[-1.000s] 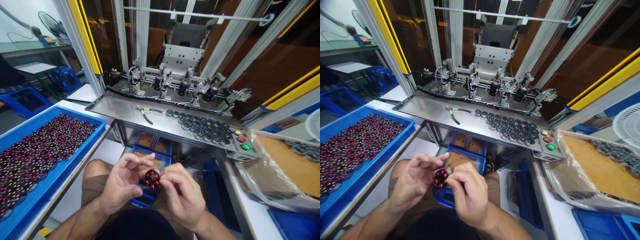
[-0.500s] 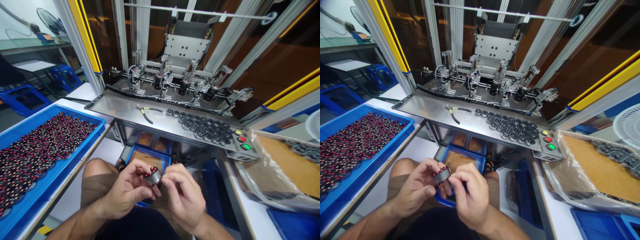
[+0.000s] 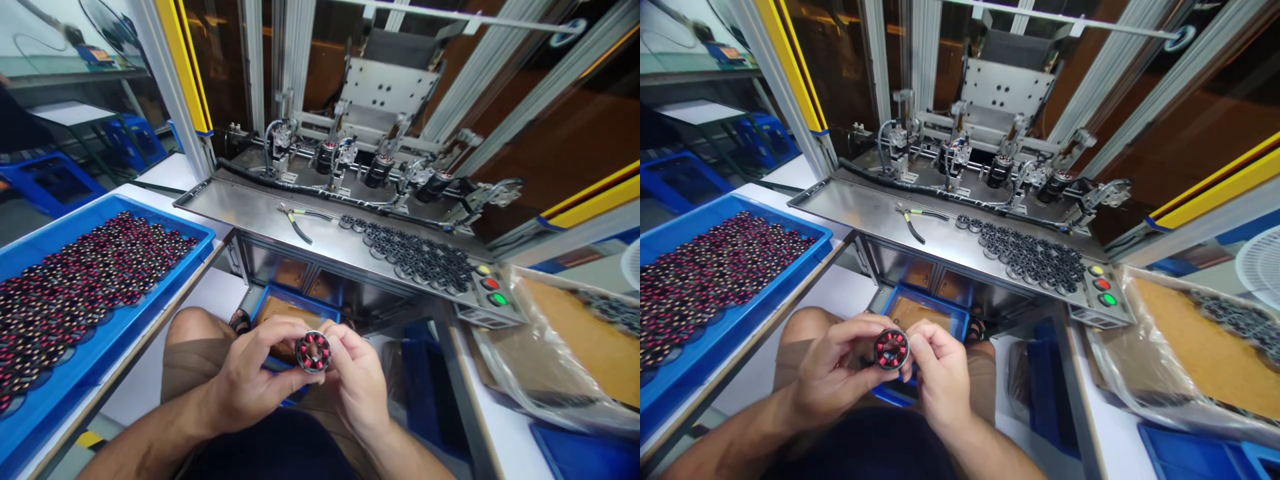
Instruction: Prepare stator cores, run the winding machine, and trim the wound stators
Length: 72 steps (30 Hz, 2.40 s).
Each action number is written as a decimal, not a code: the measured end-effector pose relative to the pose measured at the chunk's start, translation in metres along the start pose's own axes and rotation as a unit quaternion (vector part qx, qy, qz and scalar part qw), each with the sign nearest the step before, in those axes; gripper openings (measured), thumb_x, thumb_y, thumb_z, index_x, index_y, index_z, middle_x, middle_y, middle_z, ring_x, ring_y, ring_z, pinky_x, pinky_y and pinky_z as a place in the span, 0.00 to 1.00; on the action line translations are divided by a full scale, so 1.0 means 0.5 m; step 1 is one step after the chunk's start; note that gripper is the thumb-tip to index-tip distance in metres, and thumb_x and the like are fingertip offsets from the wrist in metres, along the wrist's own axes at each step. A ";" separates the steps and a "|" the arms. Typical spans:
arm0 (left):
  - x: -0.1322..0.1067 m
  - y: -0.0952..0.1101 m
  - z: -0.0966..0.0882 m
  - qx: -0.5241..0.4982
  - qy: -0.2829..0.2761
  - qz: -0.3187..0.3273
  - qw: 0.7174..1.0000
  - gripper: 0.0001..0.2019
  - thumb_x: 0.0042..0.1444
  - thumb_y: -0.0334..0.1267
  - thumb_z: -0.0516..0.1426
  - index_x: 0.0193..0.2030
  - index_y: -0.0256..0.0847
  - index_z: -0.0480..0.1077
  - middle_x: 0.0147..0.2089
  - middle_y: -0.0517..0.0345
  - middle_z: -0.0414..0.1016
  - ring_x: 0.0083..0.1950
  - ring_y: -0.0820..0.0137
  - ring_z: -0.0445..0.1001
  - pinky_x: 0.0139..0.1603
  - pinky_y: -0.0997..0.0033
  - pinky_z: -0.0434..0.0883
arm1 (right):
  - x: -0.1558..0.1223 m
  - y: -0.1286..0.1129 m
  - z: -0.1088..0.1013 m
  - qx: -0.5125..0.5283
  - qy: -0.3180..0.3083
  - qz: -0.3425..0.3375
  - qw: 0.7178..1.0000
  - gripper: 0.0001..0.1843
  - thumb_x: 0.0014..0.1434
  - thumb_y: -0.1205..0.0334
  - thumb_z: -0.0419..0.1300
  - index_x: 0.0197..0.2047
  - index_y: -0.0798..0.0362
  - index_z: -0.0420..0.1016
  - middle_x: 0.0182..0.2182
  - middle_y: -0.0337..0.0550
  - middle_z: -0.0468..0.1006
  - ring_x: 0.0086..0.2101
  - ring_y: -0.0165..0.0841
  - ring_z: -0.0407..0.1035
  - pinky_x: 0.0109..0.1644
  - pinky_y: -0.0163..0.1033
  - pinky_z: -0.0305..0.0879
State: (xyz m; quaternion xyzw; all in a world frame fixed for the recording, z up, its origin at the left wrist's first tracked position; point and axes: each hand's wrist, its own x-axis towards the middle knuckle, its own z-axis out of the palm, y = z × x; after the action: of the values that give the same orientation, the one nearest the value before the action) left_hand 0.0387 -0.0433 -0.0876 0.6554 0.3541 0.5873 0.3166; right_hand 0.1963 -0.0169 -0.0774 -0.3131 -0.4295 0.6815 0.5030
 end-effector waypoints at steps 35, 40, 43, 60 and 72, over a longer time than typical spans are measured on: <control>0.023 0.035 -0.001 -0.389 -0.081 -0.360 0.844 0.18 0.50 0.38 0.68 0.46 0.38 0.72 0.36 0.55 0.80 0.34 0.69 0.81 0.36 0.74 0.77 | 0.015 -0.116 -0.039 -0.386 -0.159 -0.391 0.820 0.09 0.60 0.68 0.64 0.45 0.53 0.79 0.30 0.45 0.78 0.31 0.33 0.72 0.33 0.41 0.72; 0.017 0.039 -0.001 -0.385 -0.064 -0.314 0.866 0.18 0.50 0.31 0.68 0.46 0.44 0.71 0.46 0.56 0.77 0.40 0.70 0.81 0.39 0.76 0.76 | 0.002 -0.117 -0.032 -0.430 -0.126 -0.386 0.806 0.05 0.60 0.71 0.62 0.40 0.55 0.78 0.28 0.45 0.78 0.30 0.31 0.73 0.32 0.37 0.72; 0.024 0.043 0.000 -0.395 -0.020 -0.239 0.887 0.22 0.41 0.33 0.72 0.43 0.46 0.72 0.51 0.57 0.73 0.53 0.62 0.77 0.52 0.68 0.74 | -0.001 -0.120 -0.026 -0.424 -0.115 -0.365 0.820 0.03 0.61 0.71 0.60 0.38 0.57 0.76 0.27 0.45 0.77 0.29 0.31 0.72 0.31 0.35 0.72; 0.050 0.050 0.014 -0.451 -0.016 -0.258 0.854 0.17 0.47 0.29 0.68 0.42 0.45 0.71 0.53 0.59 0.73 0.52 0.67 0.77 0.52 0.70 0.73 | -0.001 -0.150 -0.022 -0.401 -0.080 -0.331 0.850 0.06 0.61 0.75 0.59 0.35 0.57 0.76 0.26 0.44 0.76 0.28 0.30 0.70 0.32 0.35 0.70; 0.055 0.030 0.030 -0.476 -0.146 -0.317 0.808 0.12 0.60 0.38 0.60 0.49 0.41 0.71 0.38 0.53 0.80 0.35 0.68 0.82 0.31 0.76 0.76 | -0.004 -0.167 -0.029 -0.399 -0.117 -0.312 0.854 0.06 0.58 0.78 0.60 0.35 0.60 0.77 0.27 0.45 0.77 0.29 0.28 0.70 0.32 0.33 0.67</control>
State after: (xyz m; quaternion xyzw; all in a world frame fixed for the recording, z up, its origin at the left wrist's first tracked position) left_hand 0.0564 -0.0286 -0.0618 0.3520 0.1683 0.4468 0.8051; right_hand 0.2439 -0.0044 -0.0087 -0.2544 -0.7957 0.2900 0.4670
